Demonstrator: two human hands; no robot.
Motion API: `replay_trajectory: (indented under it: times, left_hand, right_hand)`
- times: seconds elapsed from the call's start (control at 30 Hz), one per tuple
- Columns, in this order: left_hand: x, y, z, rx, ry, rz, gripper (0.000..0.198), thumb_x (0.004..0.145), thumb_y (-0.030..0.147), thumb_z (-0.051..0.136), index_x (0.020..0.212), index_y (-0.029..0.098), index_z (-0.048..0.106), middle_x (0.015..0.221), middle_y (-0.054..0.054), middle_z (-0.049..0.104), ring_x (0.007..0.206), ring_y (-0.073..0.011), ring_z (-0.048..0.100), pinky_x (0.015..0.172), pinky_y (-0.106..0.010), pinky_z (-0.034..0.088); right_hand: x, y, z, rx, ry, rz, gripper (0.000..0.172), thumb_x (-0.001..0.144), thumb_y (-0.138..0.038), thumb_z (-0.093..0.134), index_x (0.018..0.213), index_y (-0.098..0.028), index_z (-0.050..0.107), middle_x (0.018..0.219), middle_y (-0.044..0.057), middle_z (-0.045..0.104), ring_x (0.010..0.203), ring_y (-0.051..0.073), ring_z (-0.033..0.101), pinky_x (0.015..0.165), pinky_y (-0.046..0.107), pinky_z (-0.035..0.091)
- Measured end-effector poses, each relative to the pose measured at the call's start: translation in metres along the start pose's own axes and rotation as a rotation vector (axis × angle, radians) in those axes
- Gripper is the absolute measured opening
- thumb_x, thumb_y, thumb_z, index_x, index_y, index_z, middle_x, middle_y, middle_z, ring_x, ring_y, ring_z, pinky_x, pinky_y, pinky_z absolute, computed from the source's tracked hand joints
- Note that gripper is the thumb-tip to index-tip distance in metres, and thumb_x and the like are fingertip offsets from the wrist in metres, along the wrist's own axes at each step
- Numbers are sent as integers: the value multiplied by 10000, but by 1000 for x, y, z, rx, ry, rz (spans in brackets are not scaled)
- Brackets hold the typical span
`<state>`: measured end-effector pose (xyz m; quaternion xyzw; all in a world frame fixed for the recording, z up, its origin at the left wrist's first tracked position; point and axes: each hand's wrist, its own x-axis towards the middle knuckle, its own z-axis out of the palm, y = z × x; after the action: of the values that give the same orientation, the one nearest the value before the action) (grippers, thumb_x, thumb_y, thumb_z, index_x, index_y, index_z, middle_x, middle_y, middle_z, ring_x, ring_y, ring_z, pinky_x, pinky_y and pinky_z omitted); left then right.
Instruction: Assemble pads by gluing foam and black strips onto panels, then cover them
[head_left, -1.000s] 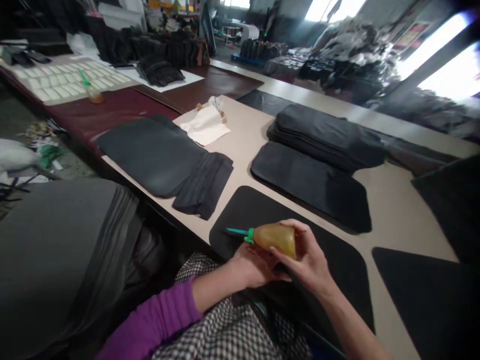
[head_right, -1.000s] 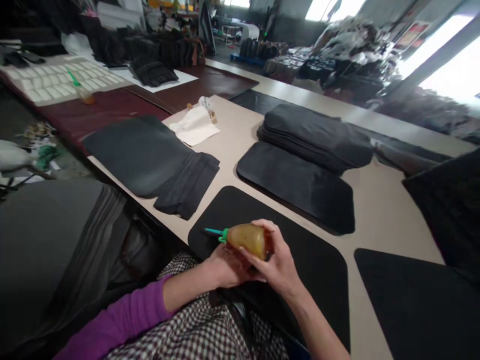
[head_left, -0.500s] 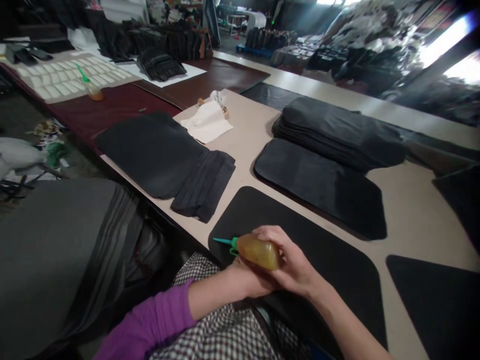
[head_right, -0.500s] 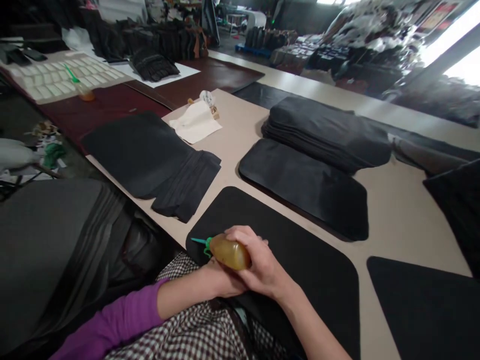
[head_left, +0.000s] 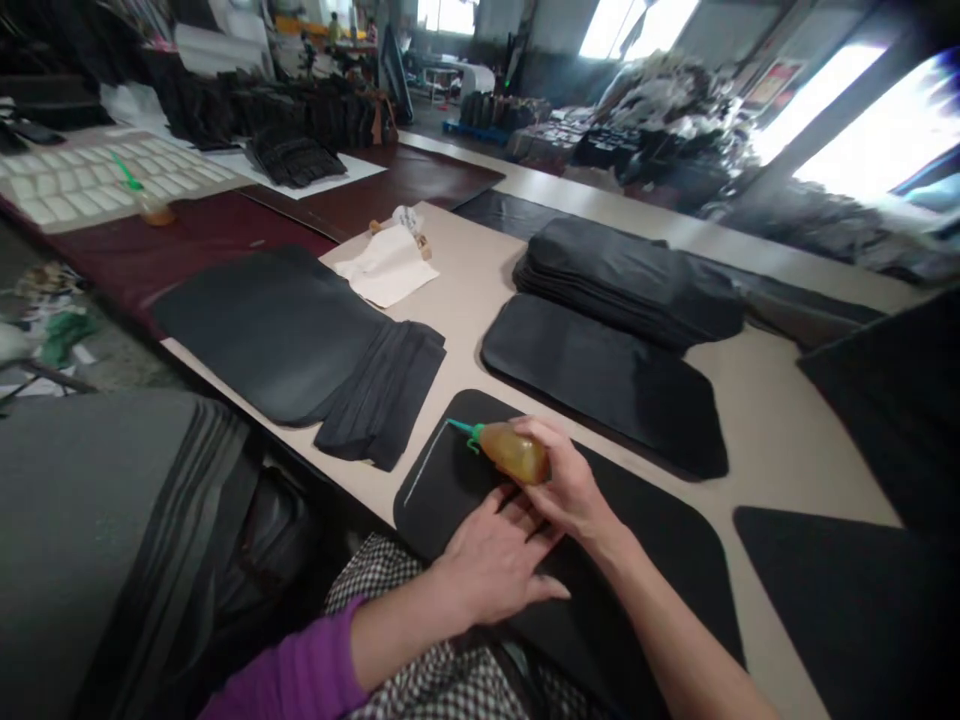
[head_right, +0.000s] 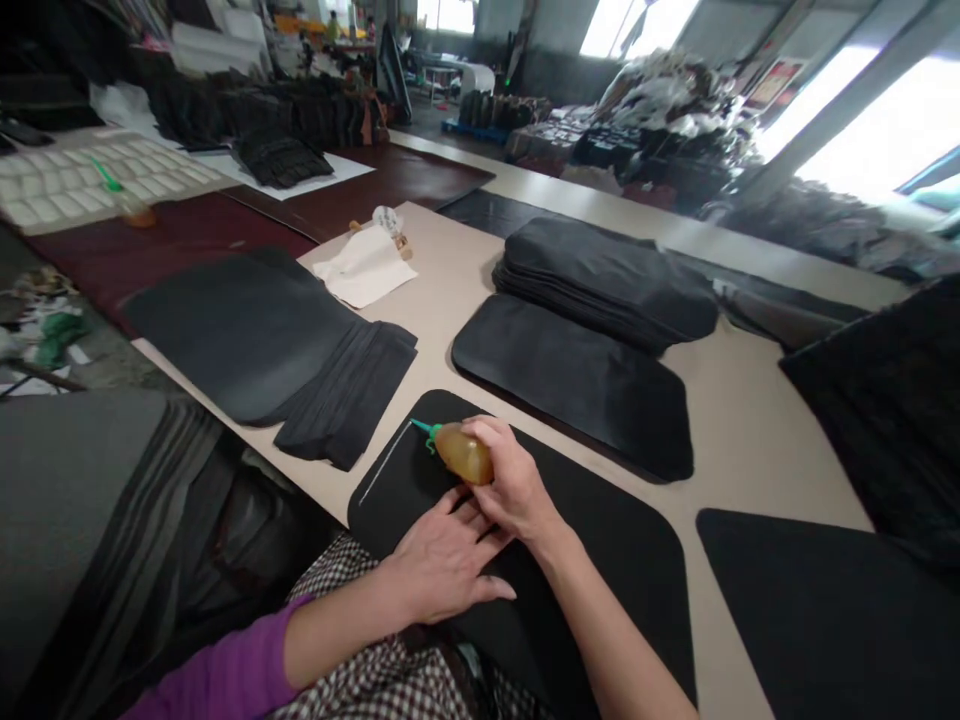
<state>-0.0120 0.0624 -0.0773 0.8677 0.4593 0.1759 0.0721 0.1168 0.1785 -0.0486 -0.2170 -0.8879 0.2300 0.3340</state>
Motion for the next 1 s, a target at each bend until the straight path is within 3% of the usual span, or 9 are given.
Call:
replay_trajectory:
  times: [0.2,0.37,0.5,0.73,0.87,1.0]
  left_hand:
    - [0,0,-3,19,-6,1,676,1015,641,286,1532,220,395,1593,-85,414,1498,-239,304,1218,-453,244]
    - [0,2,-1,36,-6,0,674,1011,647,295,1534,235,395,1629,-79,361,1519,-231,281,1222,-445,253]
    - [0,2,3,48,-17,6,654,1014,641,297,1526,248,409,1636,-72,351,1520,-224,290,1222,-446,264]
    - [1,1,9,128,-14,30,623,1014,622,346,1535,285,399,1638,-53,350,1507,-227,327,1202,-464,315]
    - [0,0,12,190,-18,57,604,1016,587,388,1540,286,396,1638,-57,348,1502,-245,340,1188,-482,336]
    - [1,-2,16,232,-7,92,605,1016,574,398,1549,287,387,1637,-64,348,1490,-258,361,1173,-484,352]
  right_hand:
    - [2,14,-3,-145,134,45,521,888,-118,561,1371,-250,416,1281,125,524,1190,286,554,990,453,491]
    - [-22,11,-29,-228,167,110,485,915,-180,593,1363,-244,416,1256,129,520,1147,291,571,952,429,502]
    - [-64,4,-66,-325,190,201,452,933,-228,593,1352,-244,423,1242,118,527,1120,290,582,931,416,510]
    - [-170,-12,-134,-498,256,423,471,924,-322,574,1362,-249,418,1294,117,511,1170,325,557,978,457,486]
    - [-209,-26,-146,-535,372,563,440,925,-355,577,1331,-249,446,1254,103,530,1114,311,577,942,436,503]
    - [-224,-33,-142,-567,460,582,428,928,-334,590,1322,-252,445,1242,100,536,1113,301,581,951,437,511]
